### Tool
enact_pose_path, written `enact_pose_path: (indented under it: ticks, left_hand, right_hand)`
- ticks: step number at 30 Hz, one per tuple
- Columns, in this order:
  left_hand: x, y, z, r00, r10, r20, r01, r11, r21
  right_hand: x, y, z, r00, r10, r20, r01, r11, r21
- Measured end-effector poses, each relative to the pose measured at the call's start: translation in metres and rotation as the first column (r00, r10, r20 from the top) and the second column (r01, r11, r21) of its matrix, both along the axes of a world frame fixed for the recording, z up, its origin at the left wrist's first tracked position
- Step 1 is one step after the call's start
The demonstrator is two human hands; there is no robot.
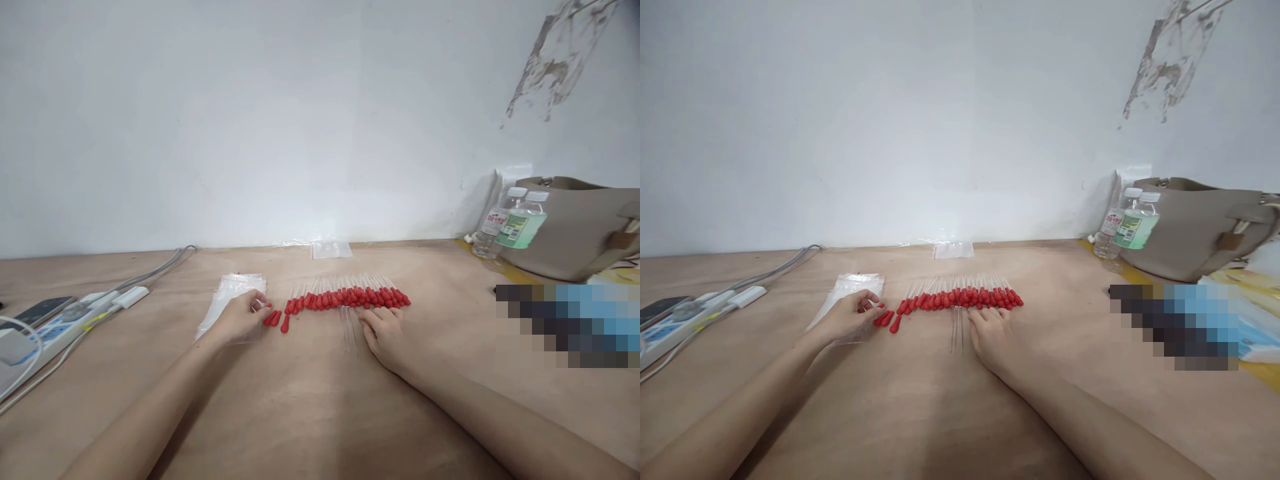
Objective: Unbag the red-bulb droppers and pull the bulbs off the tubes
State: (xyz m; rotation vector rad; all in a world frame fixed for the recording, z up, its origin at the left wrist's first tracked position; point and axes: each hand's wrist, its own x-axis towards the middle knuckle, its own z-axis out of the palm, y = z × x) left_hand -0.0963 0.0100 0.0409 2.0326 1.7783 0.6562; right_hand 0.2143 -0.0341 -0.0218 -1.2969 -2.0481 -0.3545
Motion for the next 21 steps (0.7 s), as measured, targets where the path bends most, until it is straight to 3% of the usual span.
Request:
enact_pose_path:
  ticks: [4, 8, 11, 16, 21]
  left_hand:
    - [-0.001, -0.001, 0.002, 0.999, -0.053, -0.010, 0.052, 0.995, -0.084]
    - [0.011, -0.008, 0.008, 0.990, 0.020, -0.140, 0.010, 0.978, 0.208]
    - [0.031, -0.016, 0.008, 0.977, -0.073, -0.198, 0.146, 0.911, 0.386]
    - [0.079, -0.022, 0.001, 0.887, -0.266, -0.377, 0.428, 0.781, 0.455]
    - [0.117, -0.012, -0.004, 0.842, -0.290, -0.455, 0.502, 0.728, 0.466]
  right_hand:
    - [-0.005, -0.006, 0.001, 0.997, 0.042, -0.069, -0.044, 0.999, -0.026]
    - [-0.009, -0.013, 0.003, 0.992, 0.109, -0.062, -0.112, 0.992, -0.062]
    - [-0.009, -0.016, 0.006, 0.992, 0.125, -0.034, -0.128, 0.986, -0.111]
    - [-0.006, -0.017, 0.011, 0.985, 0.155, -0.069, -0.165, 0.970, -0.179]
    - [0.001, -0.016, 0.011, 0.972, 0.146, -0.185, -0.180, 0.966, -0.184]
